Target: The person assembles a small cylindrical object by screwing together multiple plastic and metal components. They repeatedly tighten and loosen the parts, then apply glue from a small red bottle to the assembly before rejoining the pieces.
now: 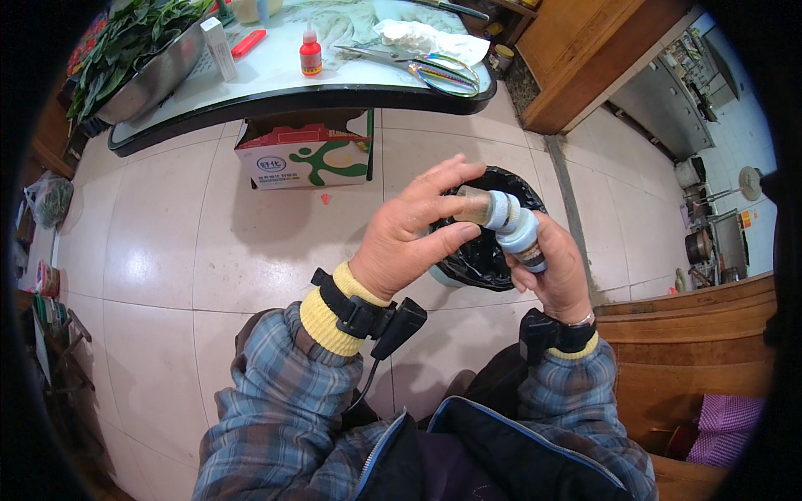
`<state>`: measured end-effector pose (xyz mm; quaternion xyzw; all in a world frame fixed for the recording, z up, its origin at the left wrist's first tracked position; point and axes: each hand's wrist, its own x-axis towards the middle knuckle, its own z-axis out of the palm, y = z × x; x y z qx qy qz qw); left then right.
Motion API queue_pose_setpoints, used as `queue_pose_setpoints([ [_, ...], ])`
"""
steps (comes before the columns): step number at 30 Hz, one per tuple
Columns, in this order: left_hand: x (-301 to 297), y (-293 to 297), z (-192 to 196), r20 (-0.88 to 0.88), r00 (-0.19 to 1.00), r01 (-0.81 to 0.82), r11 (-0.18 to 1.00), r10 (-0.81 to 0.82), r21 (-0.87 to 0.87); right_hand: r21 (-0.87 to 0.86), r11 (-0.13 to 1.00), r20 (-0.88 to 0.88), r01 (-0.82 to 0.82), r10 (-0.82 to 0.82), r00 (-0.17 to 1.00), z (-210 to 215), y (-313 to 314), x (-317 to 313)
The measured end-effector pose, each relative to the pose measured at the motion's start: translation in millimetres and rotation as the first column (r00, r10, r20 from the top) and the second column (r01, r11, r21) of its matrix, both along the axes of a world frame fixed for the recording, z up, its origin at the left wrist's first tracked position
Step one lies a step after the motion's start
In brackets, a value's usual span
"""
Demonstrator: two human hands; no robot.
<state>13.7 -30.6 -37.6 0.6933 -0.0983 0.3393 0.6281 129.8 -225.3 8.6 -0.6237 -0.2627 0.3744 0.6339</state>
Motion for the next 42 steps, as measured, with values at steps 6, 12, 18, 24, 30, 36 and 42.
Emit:
queue_pose_setpoints([
  [6,0.0,0.8,-2.5,0.033,0.999,0.027,1.0,-0.027,-0.011,-0.005,0.999,-0.041,-0.032,0.031,0.999,2.0,-1.3,-2.6],
  [12,0.5,2.8,-2.2,0.02,1.0,0.008,0.998,-0.009,0.06,-0.018,0.997,-0.043,-0.069,0.068,0.997,-0.8,-1.7,-0.7],
  [18,2.4,-2.0,-4.3,-0.044,0.999,-0.022,1.0,0.022,-0.012,-0.073,0.997,-0.173,-0.019,0.006,0.985,-1.0,-1.1,3.3],
  [24,0.9,-1.7,-6.1,-0.142,0.988,0.021,0.968,-0.059,-0.252,0.039,0.996,-0.01,0.075,-0.074,0.997,-1.1,4.6,-0.1],
  [30,0.8,2.3,-7.8,-0.085,0.996,0.028,0.991,-0.04,-0.133,0.011,0.999,-0.017,0.041,-0.041,0.999,2.0,3.5,2.0],
  [36,2.2,13.7,-7.7,-0.013,0.996,-0.085,0.97,0.091,0.227,-0.088,0.996,0.073,0.031,-0.025,0.997,5.2,-1.8,3.8],
  [42,-0.1,13.0,-4.1,-0.024,0.999,-0.038,0.967,0.045,0.253,-0.1,0.994,0.108,0.038,-0.028,0.994,12.8,-4.3,0.4],
])
